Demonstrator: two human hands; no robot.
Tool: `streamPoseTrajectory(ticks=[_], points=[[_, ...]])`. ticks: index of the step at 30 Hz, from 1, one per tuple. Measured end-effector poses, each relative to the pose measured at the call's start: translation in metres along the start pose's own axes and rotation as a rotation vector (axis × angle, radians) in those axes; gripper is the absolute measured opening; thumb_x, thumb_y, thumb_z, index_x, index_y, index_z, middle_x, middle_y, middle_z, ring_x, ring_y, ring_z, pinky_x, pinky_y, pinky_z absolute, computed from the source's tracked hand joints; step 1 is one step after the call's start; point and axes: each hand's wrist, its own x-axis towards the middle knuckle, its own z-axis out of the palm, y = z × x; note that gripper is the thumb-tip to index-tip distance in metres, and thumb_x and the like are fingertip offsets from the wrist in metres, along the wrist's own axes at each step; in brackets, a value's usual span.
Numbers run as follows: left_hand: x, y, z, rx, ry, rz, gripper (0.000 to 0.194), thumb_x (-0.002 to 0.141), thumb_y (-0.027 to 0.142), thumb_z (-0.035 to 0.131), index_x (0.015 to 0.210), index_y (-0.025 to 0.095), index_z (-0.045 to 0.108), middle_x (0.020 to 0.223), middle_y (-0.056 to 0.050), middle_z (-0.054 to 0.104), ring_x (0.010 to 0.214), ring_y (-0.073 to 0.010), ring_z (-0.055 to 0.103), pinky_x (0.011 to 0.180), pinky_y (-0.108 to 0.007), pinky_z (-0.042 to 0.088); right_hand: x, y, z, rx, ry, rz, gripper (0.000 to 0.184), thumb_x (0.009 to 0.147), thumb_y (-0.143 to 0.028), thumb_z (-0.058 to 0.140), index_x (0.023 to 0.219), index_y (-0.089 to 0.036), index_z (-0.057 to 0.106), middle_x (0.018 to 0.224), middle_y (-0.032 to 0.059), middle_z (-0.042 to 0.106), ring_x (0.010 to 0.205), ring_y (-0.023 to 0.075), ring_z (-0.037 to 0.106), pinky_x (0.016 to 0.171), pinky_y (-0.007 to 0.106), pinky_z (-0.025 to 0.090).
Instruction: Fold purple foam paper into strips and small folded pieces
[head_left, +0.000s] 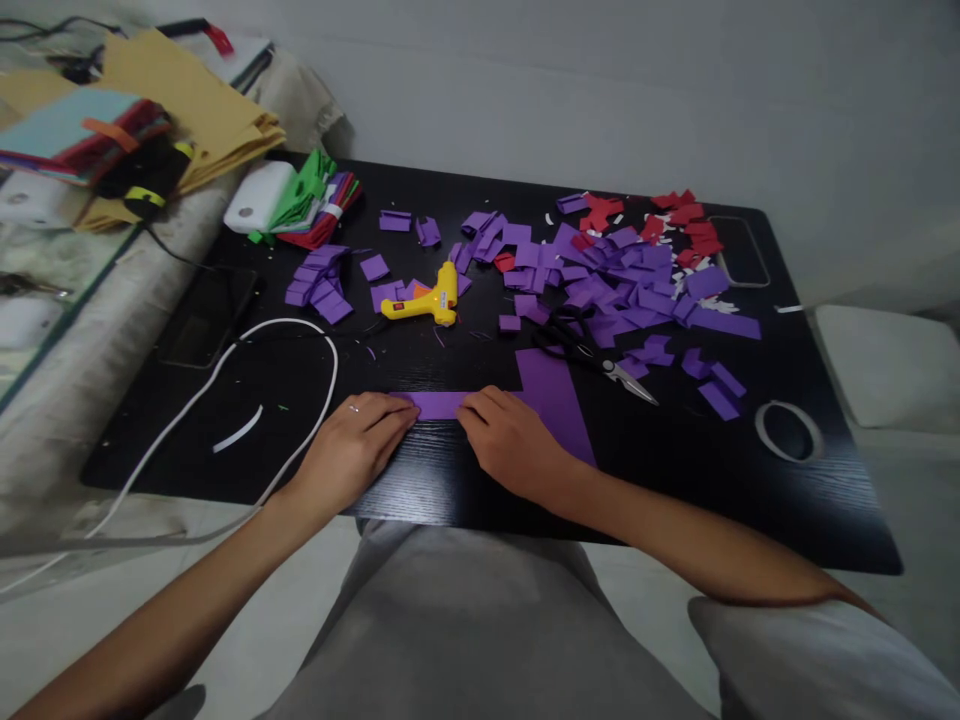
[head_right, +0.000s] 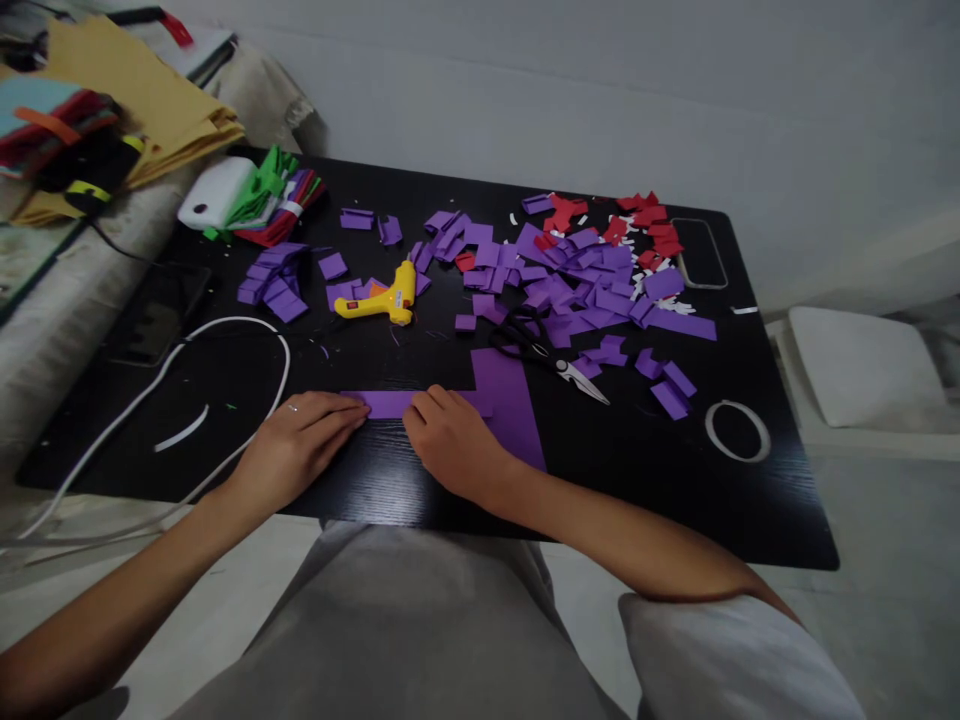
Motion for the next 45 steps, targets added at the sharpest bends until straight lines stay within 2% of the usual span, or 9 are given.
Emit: streamPoseTrajectory(ticks=[5,11,16,23,32,38,41,45], points=[[0.003,-0.003,0.002,0.003,-0.04,0.014,0.026,0.104,0.018,0.053,0.12,0.017,0.073,0.115,-0.011,0.076,0.103,-0.0237,0.07,0.091,-0.042,0.057,0.014,-0.003,0.002,0.028,-0.014,-0.047,0.023,0.102,-0.005,0.047,0.104,-0.01,0.07,0.102,0.013,0.066,0.092,0.0233,0.053,0.08,0.036,0.047],[0.004,-0.004,-0.004,0.084,-0.11,0.097,0.034,0.102,0.013,0.053,0.132,0.017,0.068,0.118,-0.012,0.074,0.104,-0.0247,0.068,0.09,-0.041,0.056,0.02,-0.003,0.001,-0.025,-0.037,-0.091,0.023,0.101,-0.004,0.048,0.094,-0.011,0.069,0.093,0.0108,0.066,0.086,0.0225,0.053,0.078,0.036,0.046],[0.01,-0.002,-0.01,0.118,-0.131,0.143,0.032,0.099,0.011,0.054,0.125,0.017,0.072,0.113,-0.012,0.075,0.102,-0.026,0.069,0.088,-0.042,0.057,0.021,-0.005,-0.001,-0.063,-0.059,-0.138,0.027,0.102,-0.003,0.044,0.095,-0.01,0.068,0.09,0.0116,0.066,0.086,0.0232,0.054,0.075,0.036,0.046],[0.012,0.007,-0.009,0.128,-0.154,0.157,0.036,0.099,0.005,0.046,0.124,0.012,0.072,0.12,-0.014,0.074,0.11,-0.0259,0.069,0.097,-0.043,0.057,0.019,-0.009,0.001,-0.108,-0.049,-0.175,0.03,0.101,-0.002,0.04,0.094,-0.01,0.068,0.088,0.0126,0.066,0.085,0.024,0.055,0.076,0.037,0.05],[0.012,0.018,-0.007,0.25,-0.11,0.19,0.033,0.097,0.002,0.047,0.118,0.007,0.072,0.114,-0.016,0.076,0.101,-0.0268,0.072,0.089,-0.041,0.061,0.015,-0.01,0.007,-0.146,0.027,-0.17,0.028,0.101,-0.004,0.042,0.094,-0.01,0.068,0.089,0.0119,0.066,0.085,0.0244,0.058,0.076,0.036,0.053],[0.01,0.03,-0.003,0.333,-0.119,0.144,0.033,0.095,0.0,0.045,0.112,0.005,0.072,0.112,-0.019,0.074,0.096,-0.0283,0.071,0.083,-0.042,0.062,0.012,-0.01,0.013,-0.123,0.057,-0.138,0.027,0.103,-0.007,0.043,0.098,-0.009,0.07,0.092,0.0121,0.067,0.087,0.0241,0.059,0.077,0.036,0.053],[0.008,0.038,-0.002,0.373,-0.156,0.085,0.036,0.094,0.0,0.047,0.122,0.002,0.069,0.114,-0.019,0.073,0.094,-0.0286,0.07,0.083,-0.042,0.061,0.009,-0.011,0.014,-0.118,0.078,-0.127,0.028,0.103,-0.007,0.043,0.108,-0.006,0.071,0.097,0.014,0.069,0.089,0.0244,0.059,0.078,0.036,0.053],[0.006,0.046,0.0,0.373,-0.24,-0.006,0.053,0.095,0.001,0.046,0.147,0.004,0.053,0.118,-0.018,0.07,0.101,-0.0287,0.068,0.091,-0.044,0.06,0.002,-0.013,0.013,-0.097,0.108,-0.127,0.032,0.103,-0.008,0.042,0.122,0.001,0.067,0.102,0.0164,0.07,0.091,0.0251,0.06,0.08,0.037,0.055]])
